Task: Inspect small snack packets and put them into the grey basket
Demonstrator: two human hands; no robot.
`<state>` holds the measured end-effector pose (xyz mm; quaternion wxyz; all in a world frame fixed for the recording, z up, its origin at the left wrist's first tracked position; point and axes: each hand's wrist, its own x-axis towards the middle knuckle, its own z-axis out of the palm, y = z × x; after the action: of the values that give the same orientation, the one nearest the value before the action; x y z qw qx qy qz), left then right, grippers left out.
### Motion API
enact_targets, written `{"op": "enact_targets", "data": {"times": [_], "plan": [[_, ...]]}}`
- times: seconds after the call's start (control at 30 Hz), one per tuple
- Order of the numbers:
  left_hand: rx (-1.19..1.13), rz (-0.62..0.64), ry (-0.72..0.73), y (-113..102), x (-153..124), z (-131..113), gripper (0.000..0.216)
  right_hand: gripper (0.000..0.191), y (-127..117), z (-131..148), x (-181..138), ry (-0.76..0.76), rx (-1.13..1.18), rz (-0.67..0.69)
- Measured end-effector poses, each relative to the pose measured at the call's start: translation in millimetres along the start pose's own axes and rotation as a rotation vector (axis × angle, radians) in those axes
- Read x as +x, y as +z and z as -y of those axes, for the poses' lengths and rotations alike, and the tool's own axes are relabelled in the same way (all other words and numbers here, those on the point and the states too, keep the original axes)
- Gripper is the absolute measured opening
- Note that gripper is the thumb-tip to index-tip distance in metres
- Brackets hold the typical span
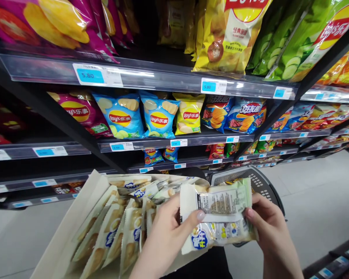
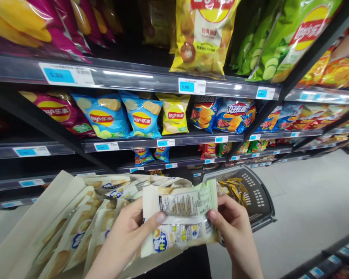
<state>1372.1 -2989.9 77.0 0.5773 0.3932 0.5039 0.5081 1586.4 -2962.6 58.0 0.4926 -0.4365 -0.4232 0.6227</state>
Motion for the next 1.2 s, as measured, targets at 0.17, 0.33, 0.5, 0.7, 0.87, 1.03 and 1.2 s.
{"op": "enact_targets", "data": {"times": [0.17,0.33,0.5,0.7,0.87,1.03,1.2], "plan": [[-0.111,-0.027,-0.016,2.9,-1.5,0.8,0.029,0.019,-2.4,-8.2,-3.1,0.040,0.024,0.022],[-0.256,0.078,-0.052,0.2,-2.9,-0.6,0.027,0.022,8.2,-9.6,-3.0,0.064,0.188,-0.022],[-0.234,0.273,-0.083,-8.7,-0.9,-3.5,0.036,0.019,10.3,-3.1,-1.8,0.006,0.134,-0.123],[-0.270,0.447,-0.140,-6.9,3.2,2.7,0.036,0.014,-0.1,-1.4,2.2,-0.075,0.070,-0.048],[-0.281,0.356,-0.116,-5.8,4.7,3.8,0.028,0.022,2.0,10.8,3.7,-0.001,-0.009,0.096],[-0.280,0.225,-0.075,-7.4,4.7,2.6,0.022,0.017,6.7,7.7,6.8,0.039,0.055,0.042],[-0.332,0.115,-0.031,-9.5,3.8,2.4,0.017,0.017,4.9,-5.5,6.8,0.046,0.133,0.043]]}}
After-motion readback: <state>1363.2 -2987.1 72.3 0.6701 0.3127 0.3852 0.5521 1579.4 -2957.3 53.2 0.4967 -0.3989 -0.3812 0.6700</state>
